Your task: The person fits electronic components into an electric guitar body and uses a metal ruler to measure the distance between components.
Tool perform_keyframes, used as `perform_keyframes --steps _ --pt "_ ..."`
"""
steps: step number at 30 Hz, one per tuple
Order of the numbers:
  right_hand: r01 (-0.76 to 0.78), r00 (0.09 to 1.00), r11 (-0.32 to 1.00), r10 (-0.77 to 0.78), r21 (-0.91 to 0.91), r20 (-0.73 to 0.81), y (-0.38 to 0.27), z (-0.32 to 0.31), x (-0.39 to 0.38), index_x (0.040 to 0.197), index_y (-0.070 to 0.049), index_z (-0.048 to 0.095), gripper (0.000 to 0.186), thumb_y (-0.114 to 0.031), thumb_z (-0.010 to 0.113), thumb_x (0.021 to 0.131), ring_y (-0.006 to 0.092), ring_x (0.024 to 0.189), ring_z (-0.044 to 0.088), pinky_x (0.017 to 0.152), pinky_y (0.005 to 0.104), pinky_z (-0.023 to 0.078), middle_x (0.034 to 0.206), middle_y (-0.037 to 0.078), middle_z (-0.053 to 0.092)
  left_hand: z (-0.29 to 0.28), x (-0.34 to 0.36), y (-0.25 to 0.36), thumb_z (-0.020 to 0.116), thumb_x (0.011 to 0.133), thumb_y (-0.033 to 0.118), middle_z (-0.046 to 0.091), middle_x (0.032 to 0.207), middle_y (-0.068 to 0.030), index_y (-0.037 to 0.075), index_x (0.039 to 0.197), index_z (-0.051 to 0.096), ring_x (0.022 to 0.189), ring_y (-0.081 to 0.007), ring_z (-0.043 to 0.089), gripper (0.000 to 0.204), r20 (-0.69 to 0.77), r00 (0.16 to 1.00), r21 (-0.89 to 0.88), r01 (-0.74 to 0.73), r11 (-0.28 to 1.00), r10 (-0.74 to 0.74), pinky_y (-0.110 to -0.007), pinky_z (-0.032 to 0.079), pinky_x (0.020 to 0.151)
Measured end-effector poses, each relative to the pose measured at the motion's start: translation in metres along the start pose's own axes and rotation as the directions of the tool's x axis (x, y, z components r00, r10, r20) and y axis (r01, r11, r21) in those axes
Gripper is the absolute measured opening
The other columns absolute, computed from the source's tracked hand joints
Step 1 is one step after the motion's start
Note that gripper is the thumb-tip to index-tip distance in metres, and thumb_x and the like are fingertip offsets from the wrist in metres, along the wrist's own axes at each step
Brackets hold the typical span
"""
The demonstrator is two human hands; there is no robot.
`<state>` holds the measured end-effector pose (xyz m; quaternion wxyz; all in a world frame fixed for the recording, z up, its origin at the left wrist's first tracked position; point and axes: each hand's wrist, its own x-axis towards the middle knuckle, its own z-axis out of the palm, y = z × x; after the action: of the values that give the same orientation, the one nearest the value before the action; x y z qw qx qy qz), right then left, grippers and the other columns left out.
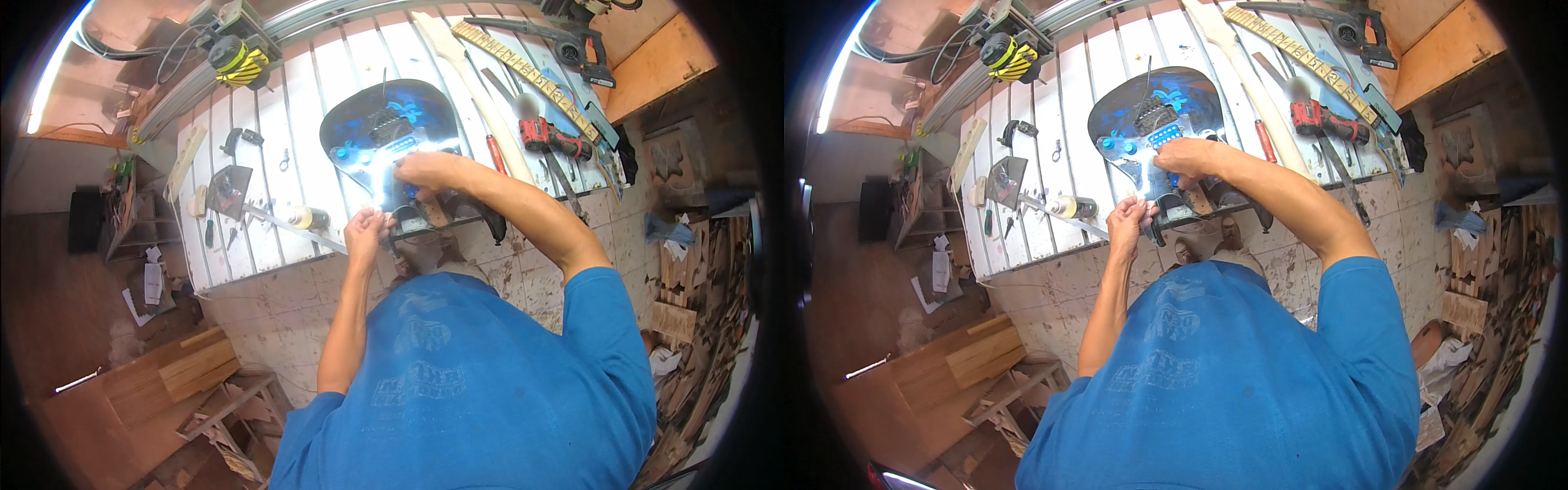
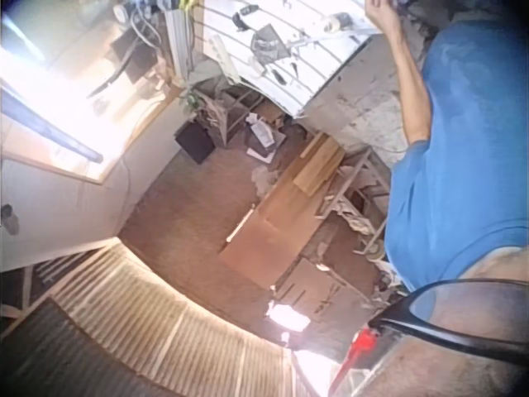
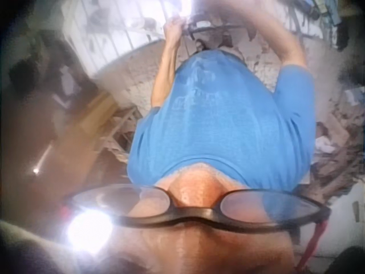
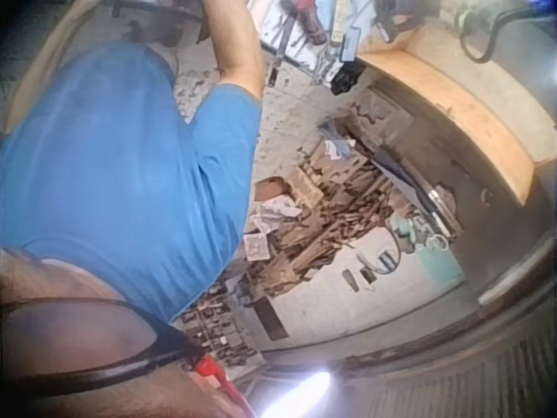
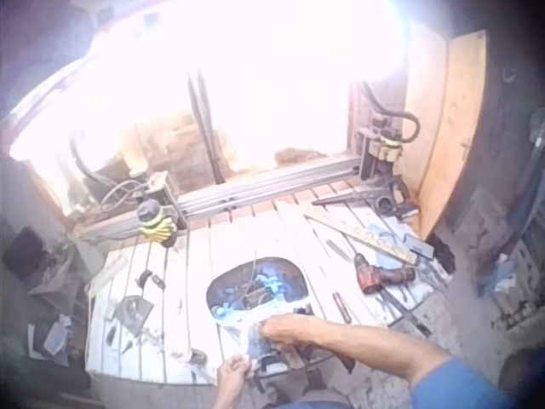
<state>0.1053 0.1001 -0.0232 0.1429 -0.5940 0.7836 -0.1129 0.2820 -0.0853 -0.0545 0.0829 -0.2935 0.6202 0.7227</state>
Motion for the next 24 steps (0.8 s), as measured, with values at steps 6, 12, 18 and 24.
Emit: perform_keyframes --steps 6,12,18,24 --pt "0.018 0.997 0.999 -0.016 -0.039 0.069 -0.003 -0.001 0.006 0.092 0.005 0.069 0.042 -0.015 0.088 0.061 0.0387 0.093 0.072 0.080 0.0442 0.059 0.093 0.022 0.072 -0.001 -0.001 0.001 0.067 0.101 0.014 0.075 0.103 -0.0104 -0.007 0.129 0.057 0.091 -0.0166 0.076 0.036 0.001 1.000 0.011 -0.006 1.000 0.006 -0.022 0.054 0.070" --pt "0.040 0.999 0.999 -0.040 -0.002 -0.025 -0.003 -0.001 0.002 0.090 0.006 0.071 0.041 -0.016 0.089 0.060 0.0413 0.089 0.074 0.076 0.0457 0.060 0.089 0.023 0.074 0.002 -0.002 0.002 0.069 0.100 0.015 0.074 0.103 -0.0101 -0.006 0.124 0.059 0.089 -0.0176 0.076 0.034 -0.031 0.999 0.004 -0.009 1.000 0.009 -0.022 0.055 0.069" --pt "-0.033 0.999 0.999 0.033 0.028 0.010 -0.006 -0.004 -0.003 0.097 0.005 0.067 0.044 -0.014 0.086 0.062 0.0362 0.099 0.068 0.086 0.0432 0.056 0.100 0.018 0.068 0.009 0.003 0.001 0.075 0.096 0.020 0.074 0.092 -0.0100 -0.003 0.111 0.063 0.078 -0.0169 0.075 0.030 -0.123 0.992 0.044 -0.005 0.999 0.010 -0.023 0.056 0.063" --pt "-0.111 0.957 0.965 0.169 0.239 -0.237 -0.006 -0.002 -0.031 0.107 0.000 0.066 0.040 -0.010 0.081 0.071 0.0356 0.106 0.064 0.089 0.0438 0.054 0.110 0.018 0.065 0.017 0.006 0.006 0.085 0.088 0.030 0.073 0.081 -0.0078 0.001 0.101 0.062 0.066 -0.0140 0.072 0.039 -0.204 0.979 0.150 0.023 0.988 0.008 -0.023 0.054 0.057"
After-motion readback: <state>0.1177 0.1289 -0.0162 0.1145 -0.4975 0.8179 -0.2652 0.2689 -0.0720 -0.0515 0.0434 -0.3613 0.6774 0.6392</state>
